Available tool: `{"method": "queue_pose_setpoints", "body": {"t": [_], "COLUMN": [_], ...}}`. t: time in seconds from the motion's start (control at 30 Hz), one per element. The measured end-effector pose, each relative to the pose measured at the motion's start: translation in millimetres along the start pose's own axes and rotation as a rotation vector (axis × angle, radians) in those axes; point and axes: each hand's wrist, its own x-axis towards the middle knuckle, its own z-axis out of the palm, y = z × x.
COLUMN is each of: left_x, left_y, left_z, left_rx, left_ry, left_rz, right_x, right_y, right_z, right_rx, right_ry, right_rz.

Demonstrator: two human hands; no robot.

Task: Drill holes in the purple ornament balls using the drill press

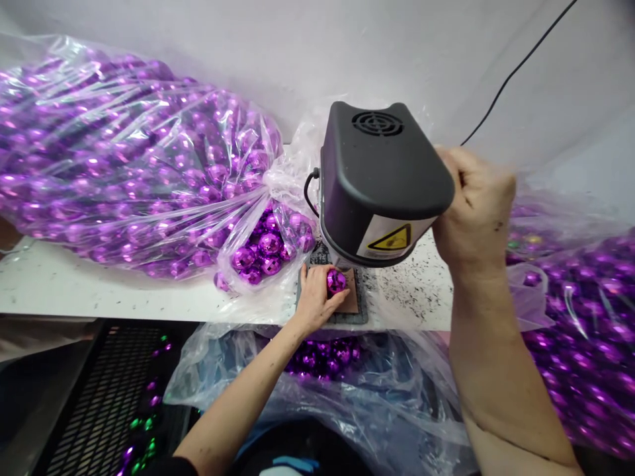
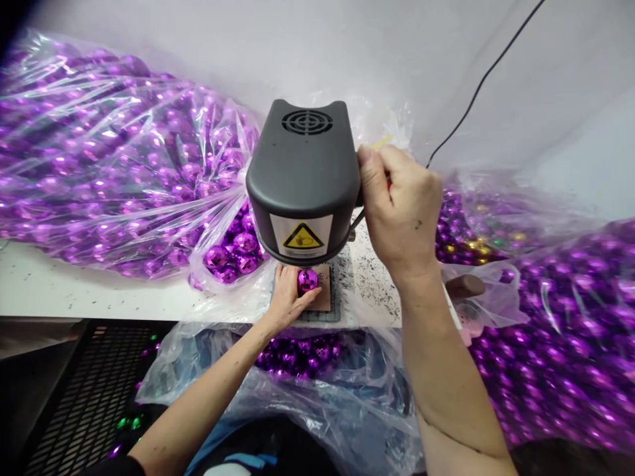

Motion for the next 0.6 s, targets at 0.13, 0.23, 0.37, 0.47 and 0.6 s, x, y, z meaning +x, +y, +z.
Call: {"method": "queue_pose_setpoints", "body": {"t": [0.13,0.23,0.37,0.47,0.6], "left_x": [0,0,0,0,0], "left_y": [2,3,5,5,6], "left_z": [-2,-3,-4,-4,-4], "left_rx": [-0.010,-0.012,-0.012,-0.020,-0.047], "left_ry": [-0.009,-0.002,0.000,0.005,0.007], "left_rz": [-0.009,-0.014,-0.026,-0.022,-0.019], "right_x": [-12,-33,-69,-93,-118], "right_y": [-3,-8,-11,-8,4], "right_z": [-2,-9,-14,-11,-2], "right_rx": [-0.098,-0.118,-0.146,-0.168,-0.159], "right_ry": [0.074,0.104,0.192,0.236,0.251], "right_rz": [0.046,0.030,-0.072,-0.104,-0.120]}}
